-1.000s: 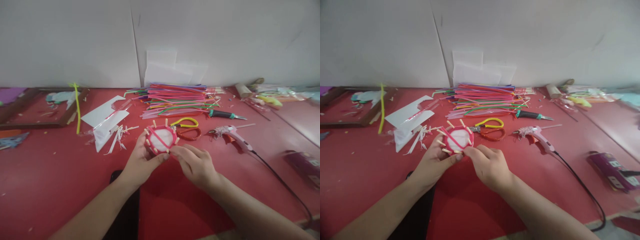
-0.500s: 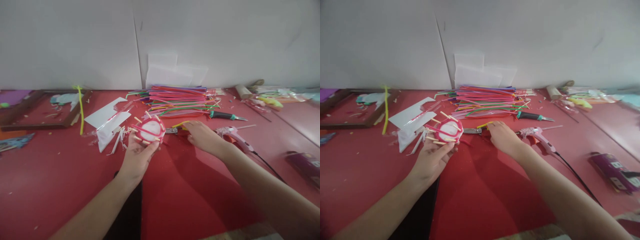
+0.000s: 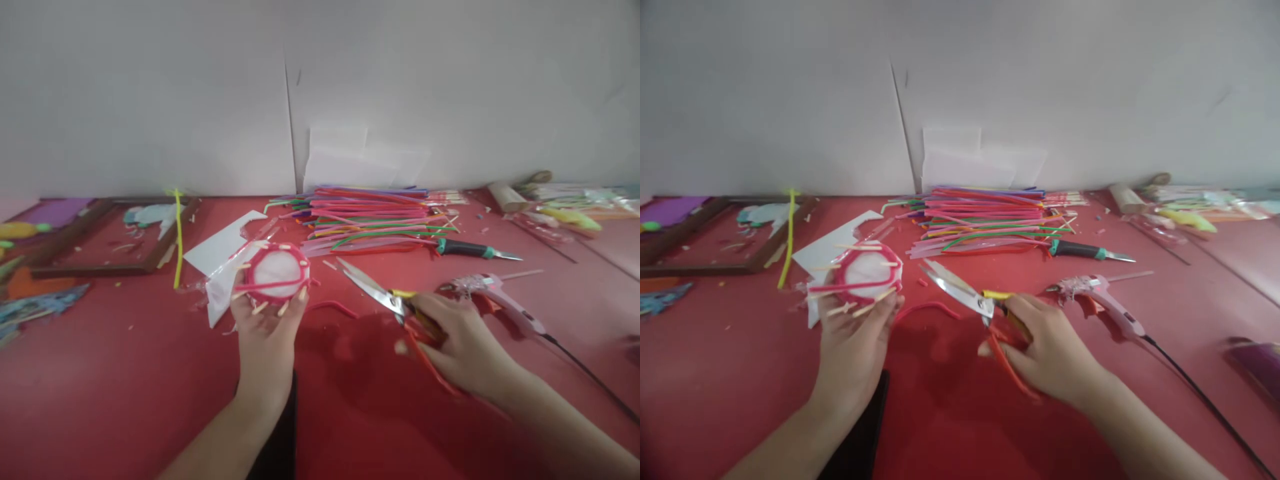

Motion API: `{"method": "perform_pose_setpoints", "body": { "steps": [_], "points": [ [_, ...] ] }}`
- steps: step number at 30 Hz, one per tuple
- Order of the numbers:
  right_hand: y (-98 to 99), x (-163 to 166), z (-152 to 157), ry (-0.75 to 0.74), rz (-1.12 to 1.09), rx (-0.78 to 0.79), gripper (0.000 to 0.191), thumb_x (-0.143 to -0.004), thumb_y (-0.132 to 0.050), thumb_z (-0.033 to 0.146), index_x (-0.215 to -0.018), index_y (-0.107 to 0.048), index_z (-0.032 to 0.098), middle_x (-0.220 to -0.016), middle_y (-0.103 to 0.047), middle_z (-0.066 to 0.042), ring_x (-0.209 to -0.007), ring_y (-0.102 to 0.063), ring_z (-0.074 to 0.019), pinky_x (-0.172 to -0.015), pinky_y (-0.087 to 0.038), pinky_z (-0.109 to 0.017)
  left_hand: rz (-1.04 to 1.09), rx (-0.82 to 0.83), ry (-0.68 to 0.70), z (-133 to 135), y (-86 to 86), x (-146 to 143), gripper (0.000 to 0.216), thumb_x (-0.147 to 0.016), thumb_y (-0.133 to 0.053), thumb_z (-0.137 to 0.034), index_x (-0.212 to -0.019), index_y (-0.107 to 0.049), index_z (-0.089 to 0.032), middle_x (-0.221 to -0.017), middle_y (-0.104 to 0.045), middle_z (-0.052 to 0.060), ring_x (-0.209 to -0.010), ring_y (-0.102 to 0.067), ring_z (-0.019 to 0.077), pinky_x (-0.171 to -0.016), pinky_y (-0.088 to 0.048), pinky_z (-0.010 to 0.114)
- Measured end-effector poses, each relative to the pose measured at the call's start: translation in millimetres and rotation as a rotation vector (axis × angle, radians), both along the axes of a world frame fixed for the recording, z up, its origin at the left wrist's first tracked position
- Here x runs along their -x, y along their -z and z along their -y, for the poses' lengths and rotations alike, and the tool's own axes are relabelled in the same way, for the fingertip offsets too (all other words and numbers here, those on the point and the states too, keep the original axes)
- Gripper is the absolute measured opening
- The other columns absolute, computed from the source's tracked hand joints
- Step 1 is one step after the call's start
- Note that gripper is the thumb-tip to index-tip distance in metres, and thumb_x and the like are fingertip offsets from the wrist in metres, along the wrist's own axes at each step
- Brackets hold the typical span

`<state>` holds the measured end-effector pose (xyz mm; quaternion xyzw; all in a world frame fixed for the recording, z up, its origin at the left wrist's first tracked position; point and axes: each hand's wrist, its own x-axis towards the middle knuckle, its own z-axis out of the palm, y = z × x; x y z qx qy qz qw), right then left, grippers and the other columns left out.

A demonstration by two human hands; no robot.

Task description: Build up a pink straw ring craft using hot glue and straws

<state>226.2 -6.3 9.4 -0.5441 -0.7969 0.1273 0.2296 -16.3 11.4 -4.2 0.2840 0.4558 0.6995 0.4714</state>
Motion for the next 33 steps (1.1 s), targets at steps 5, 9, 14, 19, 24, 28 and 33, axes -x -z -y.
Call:
{"method": "perform_pose_setpoints", "body": {
  "steps": [5,9,14,19,24,28,33],
  "points": [
    [1.1,8.8,10.3,-0.059,-0.048,-0.008,0.026,-0.084,-0.070,0.035,-0.072,-0.052,0.022,-0.061,-0.053,0.005,-0.052,-0.048,-0.0097,-0.049,-0.039,-0.020,-0.077,-0.042,-0.023,5.1,-0.3,-0.2,0.082,-0.070,-0.090,-0.022,-0.138,-0.047,-0.042,-0.126,-0.070,0.000,-0.100,-0.074,0.0162,-0.096,-0.058,0.033],
    [5.3,13.9,12.8,-0.077,-0.031,-0.002,0.030,-0.083,-0.072,0.042,-0.071,-0.052,0.023,-0.058,-0.053,0.005,-0.049,-0.048,-0.0100,-0.045,-0.039,-0.020,-0.084,-0.043,-0.023,6.8,-0.9,-1.0,0.083,-0.070,-0.090,-0.021,-0.139,-0.047,-0.043,-0.127,-0.070,0.000,-0.099,-0.074,0.0167,-0.094,-0.060,0.033],
    [8.0,15.0,13.6,-0.060,-0.060,0.045,0.031,-0.083,-0.073,0.047,-0.073,-0.057,0.023,-0.058,-0.057,0.004,-0.048,-0.052,-0.0112,-0.044,-0.041,-0.021,-0.111,-0.031,-0.033,8.1,2.5,-1.3,0.086,-0.068,-0.090,-0.016,-0.139,-0.048,-0.041,-0.122,-0.072,0.000,-0.091,-0.075,0.0134,-0.084,-0.062,0.024],
    [9.3,14.8,13.6,-0.077,-0.054,0.028,0.029,-0.085,-0.071,0.048,-0.075,-0.059,0.023,-0.061,-0.060,0.004,-0.048,-0.053,-0.0109,-0.045,-0.043,-0.021,-0.137,-0.047,-0.025,9.1,2.4,-1.2,0.091,-0.064,-0.092,-0.016,-0.140,-0.048,-0.041,-0.117,-0.074,-0.001,-0.087,-0.076,0.0130,-0.079,-0.062,0.021],
    [10.1,14.8,14.7,-0.075,-0.050,0.012,0.026,-0.086,-0.069,0.046,-0.077,-0.059,0.024,-0.063,-0.062,0.004,-0.049,-0.054,-0.0104,-0.047,-0.044,-0.020,-0.193,-0.090,-0.006,8.1,0.3,-0.4,0.085,-0.070,-0.089,-0.019,-0.141,-0.047,-0.039,-0.119,-0.073,0.002,-0.086,-0.076,0.0149,-0.076,-0.064,0.024],
    [11.6,13.8,15.0,-0.064,-0.020,-0.050,0.028,-0.087,-0.068,0.045,-0.073,-0.056,0.024,-0.061,-0.059,0.004,-0.047,-0.053,-0.0109,-0.046,-0.042,-0.022,-0.262,-0.107,-0.036,8.5,-0.5,0.1,0.084,-0.069,-0.089,-0.016,-0.141,-0.049,-0.036,-0.117,-0.073,0.003,-0.084,-0.076,0.0153,-0.078,-0.065,0.026],
    [14.3,7.0,13.4,-0.035,0.060,-0.112,0.021,-0.086,-0.068,0.041,-0.079,-0.059,0.023,-0.071,-0.068,0.001,-0.055,-0.064,-0.0141,-0.050,-0.045,-0.024,-0.265,-0.098,-0.019,8.5,1.0,-0.3,0.079,-0.074,-0.087,-0.022,-0.142,-0.049,-0.036,-0.117,-0.073,0.004,-0.088,-0.077,0.0167,-0.079,-0.065,0.026]
  ]
}}
